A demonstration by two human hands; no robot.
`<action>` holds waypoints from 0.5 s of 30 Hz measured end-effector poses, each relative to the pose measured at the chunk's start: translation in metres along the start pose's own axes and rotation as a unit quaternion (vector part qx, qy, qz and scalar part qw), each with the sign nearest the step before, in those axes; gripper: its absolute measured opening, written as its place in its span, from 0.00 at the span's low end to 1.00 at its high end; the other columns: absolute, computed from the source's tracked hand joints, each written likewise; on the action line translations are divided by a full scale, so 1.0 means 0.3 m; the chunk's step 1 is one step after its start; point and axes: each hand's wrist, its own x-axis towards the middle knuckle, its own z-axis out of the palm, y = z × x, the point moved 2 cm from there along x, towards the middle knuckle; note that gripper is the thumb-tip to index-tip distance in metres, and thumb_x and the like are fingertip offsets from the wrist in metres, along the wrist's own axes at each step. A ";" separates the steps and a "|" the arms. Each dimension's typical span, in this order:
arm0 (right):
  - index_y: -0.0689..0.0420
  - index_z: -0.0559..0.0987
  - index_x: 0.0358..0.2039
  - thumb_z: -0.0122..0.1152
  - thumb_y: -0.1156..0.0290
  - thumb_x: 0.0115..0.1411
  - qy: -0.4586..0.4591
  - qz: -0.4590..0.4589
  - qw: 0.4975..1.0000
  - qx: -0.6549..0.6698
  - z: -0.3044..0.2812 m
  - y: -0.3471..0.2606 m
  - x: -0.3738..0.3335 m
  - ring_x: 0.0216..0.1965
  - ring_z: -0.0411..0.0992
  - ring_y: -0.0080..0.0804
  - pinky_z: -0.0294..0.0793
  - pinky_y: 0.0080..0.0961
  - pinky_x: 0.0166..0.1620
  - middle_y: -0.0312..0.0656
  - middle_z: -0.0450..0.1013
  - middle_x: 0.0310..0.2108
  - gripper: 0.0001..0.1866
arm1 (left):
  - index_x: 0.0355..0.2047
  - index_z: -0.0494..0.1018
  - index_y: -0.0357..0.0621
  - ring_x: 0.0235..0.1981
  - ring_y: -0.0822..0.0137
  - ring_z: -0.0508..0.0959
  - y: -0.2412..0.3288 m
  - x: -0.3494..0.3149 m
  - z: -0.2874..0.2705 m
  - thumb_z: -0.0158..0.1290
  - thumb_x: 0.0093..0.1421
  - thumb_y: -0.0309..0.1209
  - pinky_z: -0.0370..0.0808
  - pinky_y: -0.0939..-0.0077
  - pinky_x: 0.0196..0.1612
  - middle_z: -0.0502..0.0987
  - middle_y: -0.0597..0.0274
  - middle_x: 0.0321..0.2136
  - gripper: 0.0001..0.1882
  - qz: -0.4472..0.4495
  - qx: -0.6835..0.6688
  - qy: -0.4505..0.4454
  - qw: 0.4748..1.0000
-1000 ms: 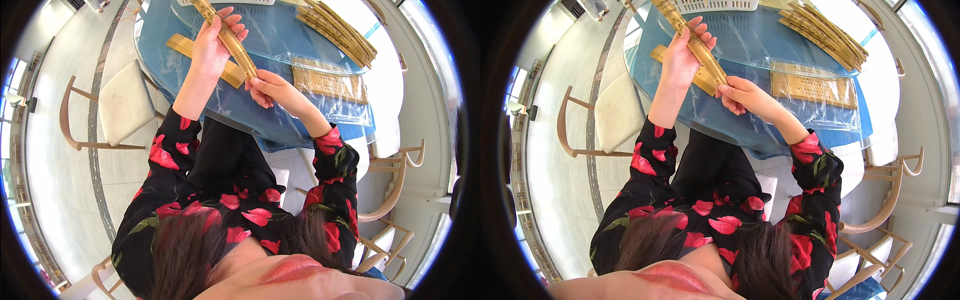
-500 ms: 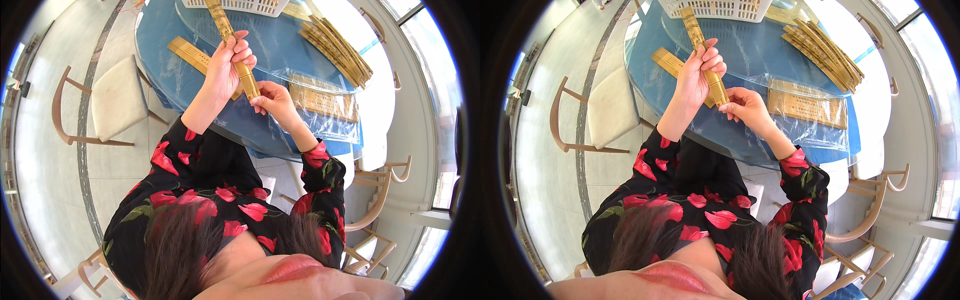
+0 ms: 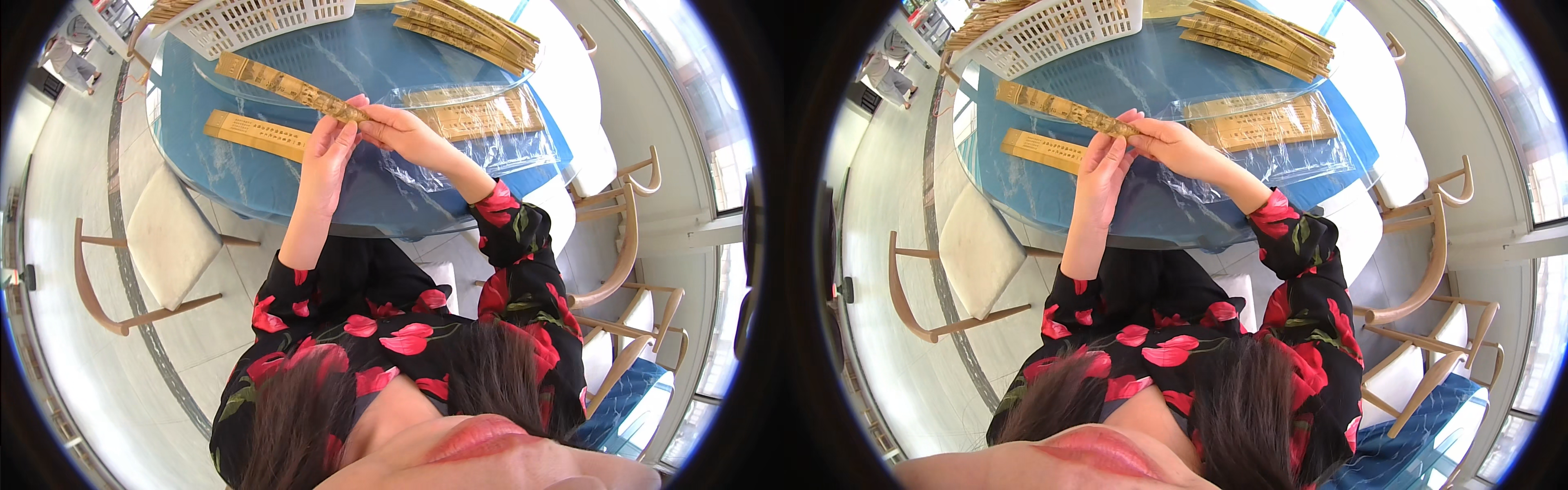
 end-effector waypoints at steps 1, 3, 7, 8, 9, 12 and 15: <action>0.60 0.78 0.56 0.54 0.65 0.75 0.082 -0.072 0.992 -0.066 -0.031 -0.005 -0.010 0.44 0.76 0.29 0.74 0.25 0.47 0.38 0.77 0.40 0.16 | 0.65 0.67 0.38 0.61 0.62 0.73 0.008 -0.014 0.021 0.50 0.74 0.35 0.70 0.66 0.63 0.73 0.52 0.62 0.23 0.023 0.046 0.024 0.998; 0.52 0.78 0.59 0.56 0.63 0.72 0.238 -0.211 0.888 -0.333 -0.144 -0.087 -0.025 0.43 0.76 0.41 0.75 0.30 0.47 0.45 0.77 0.40 0.18 | 0.61 0.70 0.37 0.58 0.65 0.75 0.007 -0.035 0.017 0.53 0.73 0.34 0.71 0.69 0.60 0.75 0.54 0.59 0.20 0.077 0.108 0.083 0.988; 0.39 0.78 0.62 0.55 0.61 0.71 0.384 -0.190 0.614 -0.664 -0.503 -0.132 -0.036 0.37 0.76 0.37 0.74 0.36 0.39 0.36 0.73 0.30 0.20 | 0.51 0.74 0.37 0.50 0.69 0.78 0.011 -0.074 -0.007 0.55 0.71 0.28 0.72 0.76 0.56 0.79 0.61 0.49 0.11 0.095 0.110 0.074 0.987; 0.37 0.77 0.63 0.55 0.59 0.71 0.401 -0.148 0.570 -0.701 -0.596 -0.099 -0.018 0.40 0.77 0.37 0.74 0.38 0.44 0.35 0.75 0.33 0.21 | 0.50 0.74 0.37 0.49 0.69 0.78 0.009 -0.080 -0.006 0.55 0.71 0.28 0.72 0.76 0.55 0.79 0.61 0.48 0.11 0.097 0.122 0.064 0.986; 0.54 0.77 0.60 0.55 0.73 0.66 0.391 -0.139 0.534 -0.737 -0.609 -0.120 -0.006 0.42 0.74 0.39 0.74 0.36 0.46 0.42 0.74 0.39 0.21 | 0.50 0.75 0.36 0.48 0.70 0.79 0.006 -0.081 -0.014 0.55 0.71 0.28 0.73 0.77 0.54 0.80 0.61 0.47 0.10 0.097 0.136 0.060 0.984; 0.32 0.70 0.68 0.52 0.57 0.73 0.357 -0.028 0.503 -0.787 -0.887 -0.013 -0.015 0.48 0.76 0.37 0.75 0.42 0.51 0.35 0.76 0.40 0.24 | 0.47 0.76 0.35 0.44 0.72 0.80 -0.021 -0.073 0.008 0.55 0.71 0.27 0.75 0.78 0.50 0.80 0.62 0.44 0.08 0.083 0.173 0.024 0.981; 0.31 0.66 0.71 0.49 0.55 0.74 0.316 0.119 0.515 -0.788 -0.950 0.000 -0.014 0.63 0.68 0.37 0.68 0.52 0.60 0.36 0.73 0.57 0.26 | 0.46 0.76 0.34 0.44 0.71 0.81 -0.032 -0.084 0.016 0.54 0.70 0.24 0.76 0.78 0.51 0.80 0.62 0.44 0.08 0.078 0.220 -0.001 0.972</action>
